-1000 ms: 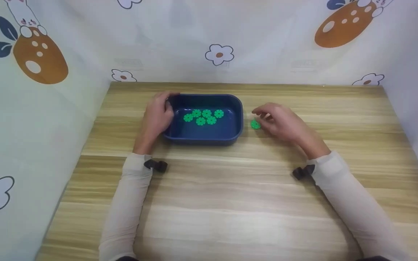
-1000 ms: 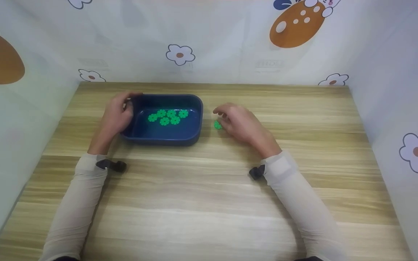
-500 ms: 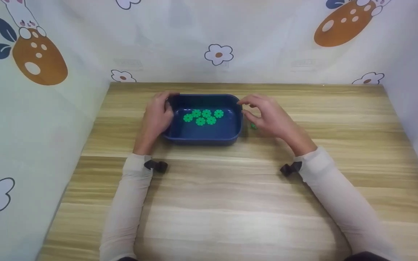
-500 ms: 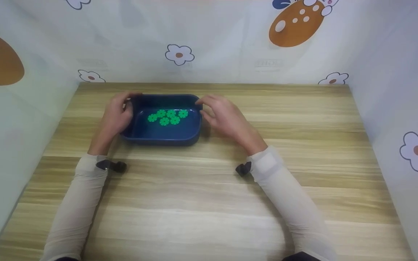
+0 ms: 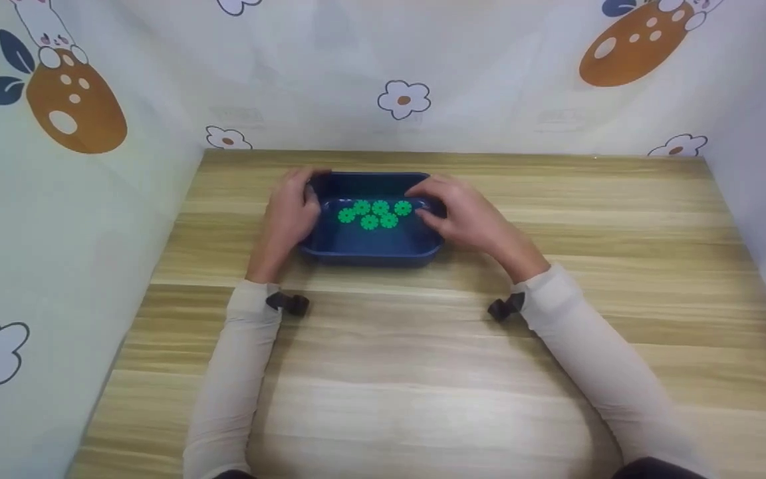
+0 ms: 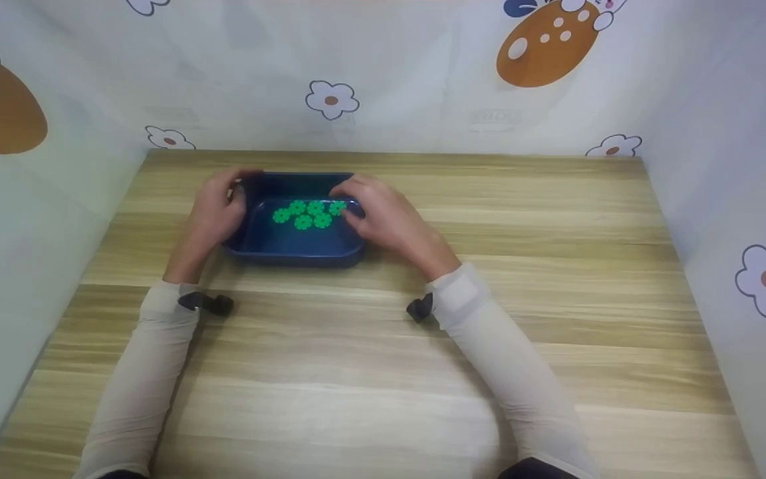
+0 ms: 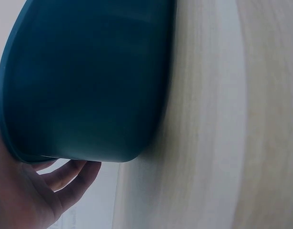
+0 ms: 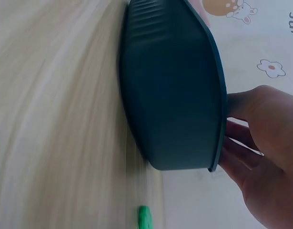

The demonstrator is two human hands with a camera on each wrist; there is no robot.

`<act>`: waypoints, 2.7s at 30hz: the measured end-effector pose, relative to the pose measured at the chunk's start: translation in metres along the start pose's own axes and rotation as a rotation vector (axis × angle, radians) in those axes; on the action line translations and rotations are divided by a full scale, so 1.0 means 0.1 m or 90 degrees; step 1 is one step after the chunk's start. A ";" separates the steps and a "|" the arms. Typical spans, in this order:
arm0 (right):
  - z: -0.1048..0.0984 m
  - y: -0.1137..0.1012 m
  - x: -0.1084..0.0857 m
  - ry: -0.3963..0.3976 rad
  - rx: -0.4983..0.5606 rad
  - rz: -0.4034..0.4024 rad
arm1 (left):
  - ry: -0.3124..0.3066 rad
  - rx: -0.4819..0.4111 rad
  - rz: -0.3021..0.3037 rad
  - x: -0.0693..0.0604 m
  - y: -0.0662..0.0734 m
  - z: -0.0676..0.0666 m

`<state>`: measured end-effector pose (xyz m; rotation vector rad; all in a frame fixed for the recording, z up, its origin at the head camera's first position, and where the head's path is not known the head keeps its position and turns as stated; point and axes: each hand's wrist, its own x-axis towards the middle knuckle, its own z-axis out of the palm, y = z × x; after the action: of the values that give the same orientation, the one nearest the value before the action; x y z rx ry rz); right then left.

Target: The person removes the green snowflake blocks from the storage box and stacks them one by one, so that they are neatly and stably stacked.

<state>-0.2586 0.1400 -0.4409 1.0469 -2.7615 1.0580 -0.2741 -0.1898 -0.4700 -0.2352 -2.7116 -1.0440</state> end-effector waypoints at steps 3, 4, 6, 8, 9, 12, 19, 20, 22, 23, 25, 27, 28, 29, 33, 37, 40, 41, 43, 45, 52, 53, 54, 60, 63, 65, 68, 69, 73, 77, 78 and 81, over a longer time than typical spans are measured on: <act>0.03 -0.03 0.05 -0.018 0.005 0.010 | 0.000 0.000 0.001 0.00 0.00 0.00; 0.04 -0.04 0.07 -0.024 0.005 0.013 | 0.000 -0.001 0.002 0.00 0.00 0.00; 0.06 -0.06 0.11 -0.032 0.006 0.016 | 0.001 -0.002 0.003 0.00 0.00 0.01; 0.09 -0.08 0.15 -0.037 0.006 0.017 | 0.003 -0.003 0.006 0.01 -0.01 0.01; 0.10 -0.09 0.17 -0.039 0.006 0.019 | 0.004 -0.003 0.007 0.01 -0.01 0.01; 0.15 -0.12 0.24 -0.046 -0.002 0.018 | 0.003 -0.004 0.007 0.01 -0.01 0.01; 0.29 -0.19 0.42 -0.071 -0.041 -0.007 | 0.004 -0.008 0.010 0.01 0.00 0.01; 0.31 -0.20 0.44 -0.075 -0.048 -0.008 | 0.006 -0.006 0.011 0.01 0.00 0.01; 0.34 -0.22 0.48 -0.086 -0.058 -0.001 | 0.011 -0.006 0.016 0.01 0.00 0.01; 0.36 -0.22 0.49 -0.091 -0.064 0.003 | 0.012 -0.005 0.018 0.01 -0.01 0.02; 0.39 -0.22 0.51 -0.100 -0.073 0.018 | 0.013 -0.008 0.021 0.02 -0.01 0.02; 0.41 -0.21 0.51 -0.109 -0.084 0.037 | 0.014 -0.006 0.023 0.01 -0.01 0.03; 0.43 -0.20 0.51 -0.114 -0.090 0.047 | 0.013 -0.006 0.022 0.01 -0.01 0.03; 0.44 -0.20 0.51 -0.117 -0.097 0.055 | 0.012 -0.005 0.020 0.01 -0.01 0.03; 0.46 -0.21 0.52 -0.134 -0.131 0.079 | 0.012 -0.005 0.012 0.00 -0.01 0.02; 0.47 -0.22 0.52 -0.146 -0.155 0.093 | 0.009 -0.001 0.001 0.00 0.00 0.01; 0.47 -0.22 0.52 -0.142 -0.164 0.102 | 0.006 0.000 -0.002 0.01 0.00 0.02; 0.47 -0.21 0.52 -0.139 -0.165 0.104 | 0.005 0.000 -0.003 0.01 0.00 0.02; 0.47 -0.21 0.51 -0.135 -0.168 0.105 | 0.004 0.000 -0.003 0.01 0.00 0.02; 0.48 -0.21 0.50 -0.133 -0.177 0.102 | 0.004 -0.001 -0.001 0.00 0.00 0.02; 0.49 -0.23 0.50 -0.133 -0.197 0.097 | 0.014 0.001 0.007 -0.01 0.00 0.02; 0.49 -0.23 0.50 -0.134 -0.196 0.098 | 0.014 0.001 0.007 -0.01 0.00 0.02; 0.49 -0.23 0.50 -0.134 -0.197 0.099 | 0.015 0.003 0.007 -0.01 -0.01 0.02; 0.50 -0.23 0.51 -0.137 -0.196 0.100 | 0.011 0.006 0.002 0.00 -0.01 0.01; 0.49 -0.24 0.50 -0.140 -0.197 0.102 | 0.007 0.006 -0.004 -0.01 -0.01 0.01; 0.49 -0.24 0.51 -0.146 -0.196 0.106 | 0.005 0.006 -0.008 -0.01 0.00 0.01; 0.48 -0.25 0.51 -0.155 -0.192 0.117 | 0.000 0.004 -0.016 -0.01 0.00 0.01; 0.47 -0.25 0.52 -0.160 -0.189 0.121 | -0.002 0.004 -0.019 -0.01 0.00 0.01; 0.47 -0.25 0.53 -0.175 -0.173 0.134 | -0.005 0.005 -0.021 -0.02 0.00 0.01; 0.46 -0.24 0.54 -0.171 -0.160 0.132 | 0.002 0.006 -0.013 -0.02 0.00 0.01; 0.46 -0.23 0.54 -0.168 -0.159 0.129 | 0.003 0.006 -0.011 -0.02 0.00 0.01; 0.45 -0.23 0.53 -0.161 -0.162 0.116 | 0.006 0.008 -0.009 -0.01 0.00 0.00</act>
<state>-0.2766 0.0696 -0.4504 0.9691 -3.1358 0.5957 -0.2733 -0.1896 -0.4706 -0.2098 -2.7146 -1.0289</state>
